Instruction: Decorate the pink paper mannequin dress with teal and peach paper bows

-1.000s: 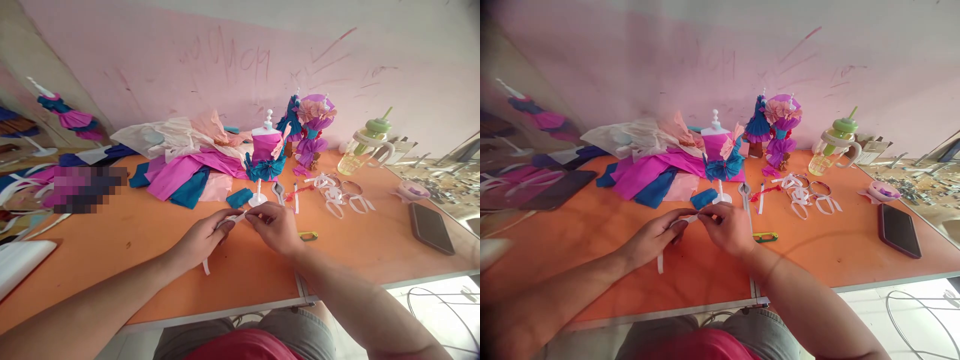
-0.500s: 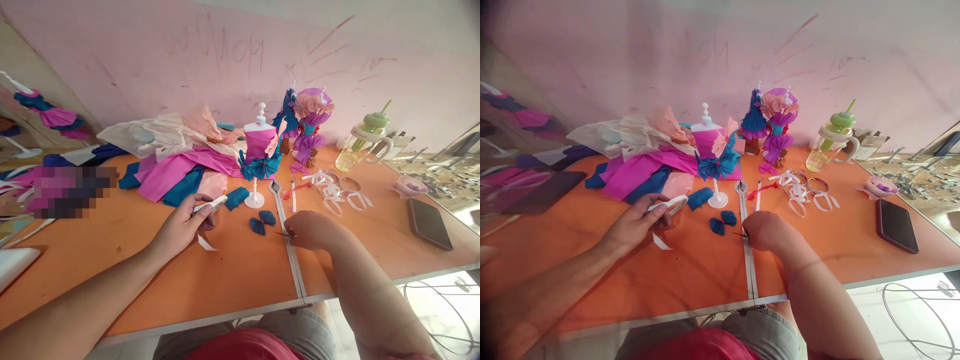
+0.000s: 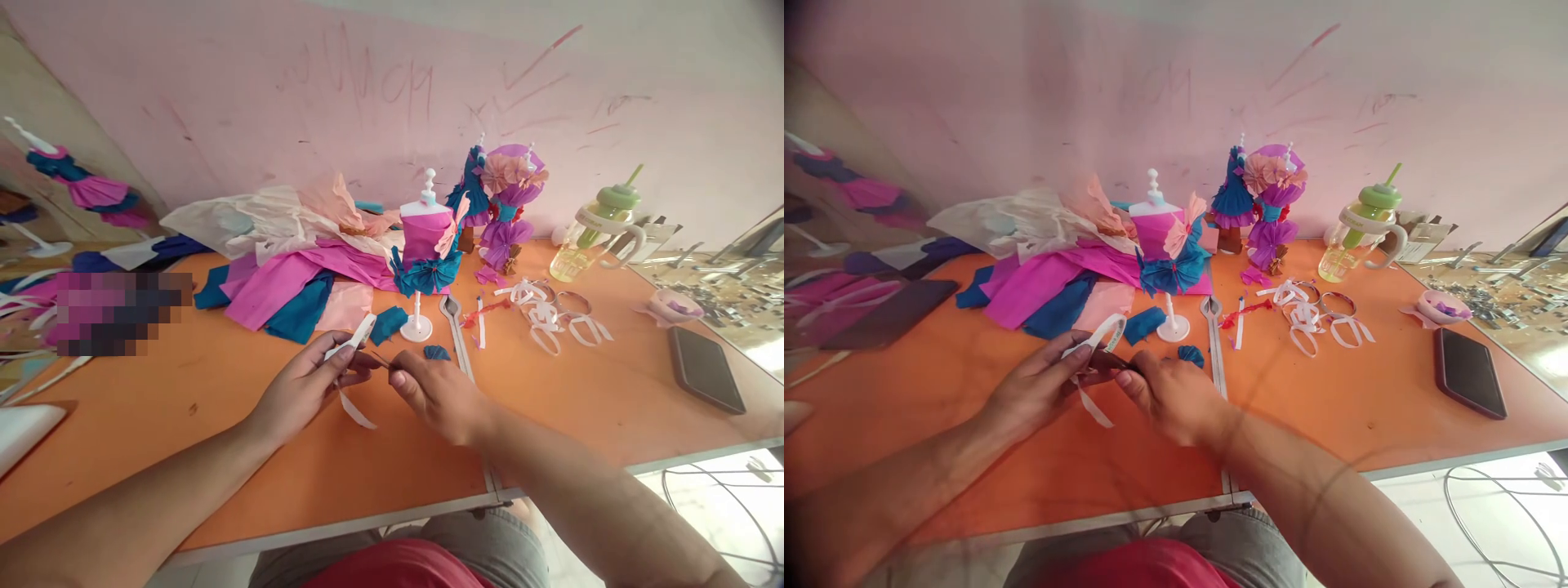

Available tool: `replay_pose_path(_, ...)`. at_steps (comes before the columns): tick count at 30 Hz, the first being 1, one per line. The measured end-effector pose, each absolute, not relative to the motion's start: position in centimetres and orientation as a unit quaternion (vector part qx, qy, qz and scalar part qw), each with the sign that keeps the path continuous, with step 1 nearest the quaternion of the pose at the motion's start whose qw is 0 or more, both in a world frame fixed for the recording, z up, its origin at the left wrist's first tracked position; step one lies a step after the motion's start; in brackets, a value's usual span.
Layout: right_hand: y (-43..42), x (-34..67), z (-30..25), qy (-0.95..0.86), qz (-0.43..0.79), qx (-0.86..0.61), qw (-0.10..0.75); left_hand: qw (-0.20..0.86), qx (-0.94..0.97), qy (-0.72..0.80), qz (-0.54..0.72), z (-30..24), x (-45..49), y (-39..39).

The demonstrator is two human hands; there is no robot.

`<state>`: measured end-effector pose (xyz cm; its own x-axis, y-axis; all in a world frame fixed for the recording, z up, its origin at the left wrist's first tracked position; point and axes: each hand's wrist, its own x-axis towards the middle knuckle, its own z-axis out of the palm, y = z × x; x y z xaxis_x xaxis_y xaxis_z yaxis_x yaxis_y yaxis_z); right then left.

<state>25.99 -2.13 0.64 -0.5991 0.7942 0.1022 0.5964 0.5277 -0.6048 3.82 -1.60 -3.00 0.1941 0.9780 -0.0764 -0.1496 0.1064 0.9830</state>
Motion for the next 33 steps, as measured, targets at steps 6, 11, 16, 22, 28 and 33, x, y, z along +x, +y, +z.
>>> replay_pose_path(6, -2.3, 25.9, 0.2, -0.821, 0.186, -0.44, 0.312, 0.595, 0.519, 0.446, 0.422, -2.8, 3.6, -2.3)
replay_pose_path(11, -1.9, 25.9, -0.6, -0.821, 0.119, -0.45, 0.332, 0.594, 0.568, 0.439, 0.362, -2.8, 3.7, -2.9)
replay_pose_path(16, -1.4, 26.1, -1.7, -0.845, 0.085, -0.424, 0.315, 0.596, 0.582, 0.442, 0.332, -3.0, 3.7, -2.8)
replay_pose_path(22, -1.4, 26.2, -1.2, -0.863, 0.066, -0.417, 0.279, 0.566, 0.615, 0.461, 0.3, -3.0, 4.0, -2.9)
replay_pose_path(28, -1.9, 26.1, -0.8, -0.89, 0.051, -0.404, 0.205, 0.477, 0.643, 0.522, 0.293, -2.3, 4.2, -3.2)
replay_pose_path(33, -1.9, 26.1, -0.8, -0.872, 0.071, -0.409, 0.26, 0.463, 0.639, 0.535, 0.301, -2.3, 4.3, -2.9)
